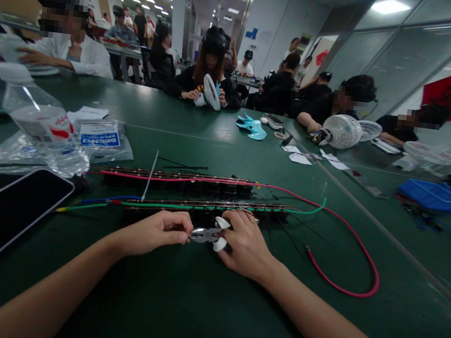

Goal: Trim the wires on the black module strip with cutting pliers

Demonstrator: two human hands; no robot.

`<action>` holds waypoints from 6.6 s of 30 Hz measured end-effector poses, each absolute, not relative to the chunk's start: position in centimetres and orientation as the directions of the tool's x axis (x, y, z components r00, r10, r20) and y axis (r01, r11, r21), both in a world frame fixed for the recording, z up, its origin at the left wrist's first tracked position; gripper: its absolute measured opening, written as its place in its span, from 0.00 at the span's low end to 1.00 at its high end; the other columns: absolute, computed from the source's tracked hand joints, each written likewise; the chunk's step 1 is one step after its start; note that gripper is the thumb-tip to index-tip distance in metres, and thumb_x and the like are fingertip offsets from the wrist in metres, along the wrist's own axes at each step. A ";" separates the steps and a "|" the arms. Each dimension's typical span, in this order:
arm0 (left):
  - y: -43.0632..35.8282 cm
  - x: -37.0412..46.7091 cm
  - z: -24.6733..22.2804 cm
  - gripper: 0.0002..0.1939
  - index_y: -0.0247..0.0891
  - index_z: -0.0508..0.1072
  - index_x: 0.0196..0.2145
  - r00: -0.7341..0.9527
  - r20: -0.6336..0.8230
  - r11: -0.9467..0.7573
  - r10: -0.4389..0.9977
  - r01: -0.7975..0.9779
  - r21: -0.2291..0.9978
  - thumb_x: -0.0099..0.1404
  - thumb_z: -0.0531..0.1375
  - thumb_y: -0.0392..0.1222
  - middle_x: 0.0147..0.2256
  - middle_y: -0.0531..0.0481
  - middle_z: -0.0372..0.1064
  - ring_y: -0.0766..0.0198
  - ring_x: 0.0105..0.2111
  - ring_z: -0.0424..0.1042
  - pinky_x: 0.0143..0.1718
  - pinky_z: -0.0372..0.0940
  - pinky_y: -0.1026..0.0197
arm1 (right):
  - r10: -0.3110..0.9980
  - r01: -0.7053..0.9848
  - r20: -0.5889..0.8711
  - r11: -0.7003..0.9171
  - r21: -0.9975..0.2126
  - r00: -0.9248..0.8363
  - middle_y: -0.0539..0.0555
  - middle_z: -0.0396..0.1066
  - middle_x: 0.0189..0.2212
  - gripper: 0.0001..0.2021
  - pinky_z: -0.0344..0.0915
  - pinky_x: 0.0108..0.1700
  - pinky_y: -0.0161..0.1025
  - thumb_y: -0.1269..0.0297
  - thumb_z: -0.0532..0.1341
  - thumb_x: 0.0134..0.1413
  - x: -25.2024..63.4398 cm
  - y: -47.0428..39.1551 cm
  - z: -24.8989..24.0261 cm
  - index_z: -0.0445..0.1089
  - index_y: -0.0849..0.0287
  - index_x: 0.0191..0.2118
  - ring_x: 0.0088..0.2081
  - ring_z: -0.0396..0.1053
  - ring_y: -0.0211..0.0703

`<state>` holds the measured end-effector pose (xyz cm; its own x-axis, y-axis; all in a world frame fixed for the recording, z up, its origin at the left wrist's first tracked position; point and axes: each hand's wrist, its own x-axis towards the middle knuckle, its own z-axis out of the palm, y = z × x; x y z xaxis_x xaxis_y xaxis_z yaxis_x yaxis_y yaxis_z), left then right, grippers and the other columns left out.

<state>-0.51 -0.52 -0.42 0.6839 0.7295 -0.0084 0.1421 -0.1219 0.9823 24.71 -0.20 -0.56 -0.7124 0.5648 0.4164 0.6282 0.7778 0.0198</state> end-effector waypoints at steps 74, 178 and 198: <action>-0.5 -0.4 -0.5 0.09 0.36 0.68 0.33 0.698 -0.018 -0.096 0.716 0.123 0.988 0.66 0.58 0.45 0.32 0.53 0.62 0.63 0.34 0.61 0.38 0.57 0.61 | 0.449 0.570 0.449 0.803 0.176 -0.772 0.56 0.64 0.29 0.12 0.53 0.32 0.41 0.64 0.58 0.54 24.0 -0.3 -0.9 0.67 0.60 0.21 0.31 0.57 0.43; -0.1 0.2 -0.2 0.05 0.36 0.69 0.31 0.663 -0.026 -0.082 0.748 0.131 0.988 0.64 0.58 0.40 0.30 0.54 0.61 0.64 0.31 0.60 0.35 0.56 0.62 | 0.472 0.599 0.494 0.790 0.130 -0.730 0.58 0.66 0.31 0.08 0.59 0.35 0.43 0.65 0.58 0.51 24.2 0.2 -1.7 0.69 0.60 0.24 0.33 0.60 0.45; -0.1 0.2 -0.7 0.03 0.35 0.69 0.31 0.644 -0.020 -0.030 0.764 0.067 0.997 0.63 0.59 0.37 0.31 0.53 0.62 0.65 0.32 0.62 0.35 0.57 0.62 | 0.590 0.637 0.403 0.771 -0.022 -0.700 0.59 0.67 0.39 0.04 0.62 0.46 0.48 0.66 0.62 0.48 24.5 -0.2 -1.5 0.72 0.59 0.30 0.42 0.62 0.50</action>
<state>0.25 -0.15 -0.72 0.6444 0.7644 -0.0198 0.0666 -0.0304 0.9973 24.54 -0.21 -1.51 -0.6999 0.5899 0.4027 0.6368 0.7707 -0.0221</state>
